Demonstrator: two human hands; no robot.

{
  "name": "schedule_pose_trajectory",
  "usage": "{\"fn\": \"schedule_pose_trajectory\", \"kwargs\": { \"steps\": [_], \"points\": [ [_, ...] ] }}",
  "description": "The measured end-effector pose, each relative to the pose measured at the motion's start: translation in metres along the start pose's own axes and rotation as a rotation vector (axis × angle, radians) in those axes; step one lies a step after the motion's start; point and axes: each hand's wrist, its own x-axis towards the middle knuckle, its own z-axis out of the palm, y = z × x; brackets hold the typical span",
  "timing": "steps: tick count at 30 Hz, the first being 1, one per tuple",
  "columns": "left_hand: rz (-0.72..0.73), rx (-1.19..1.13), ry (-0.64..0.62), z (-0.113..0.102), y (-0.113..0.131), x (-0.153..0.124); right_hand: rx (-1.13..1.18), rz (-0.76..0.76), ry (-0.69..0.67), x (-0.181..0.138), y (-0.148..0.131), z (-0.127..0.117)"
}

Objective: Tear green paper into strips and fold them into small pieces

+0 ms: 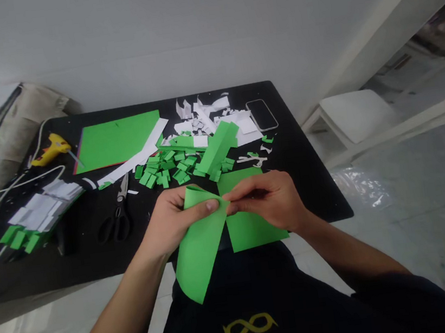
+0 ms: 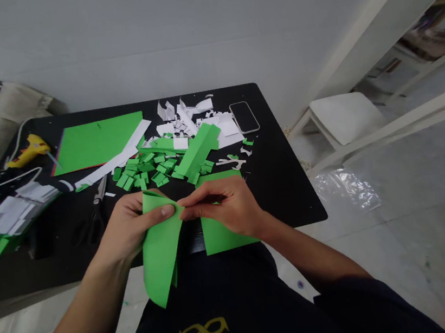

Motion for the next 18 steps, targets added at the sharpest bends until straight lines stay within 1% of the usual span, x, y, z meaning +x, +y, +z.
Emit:
{"fn": "schedule_pose_trajectory", "kwargs": {
  "steps": [18],
  "points": [
    [0.050, 0.080, -0.033, -0.0056, -0.0012, 0.0005, -0.087, -0.007, -0.030, 0.0022, -0.0054, -0.0026]
  ]
}}
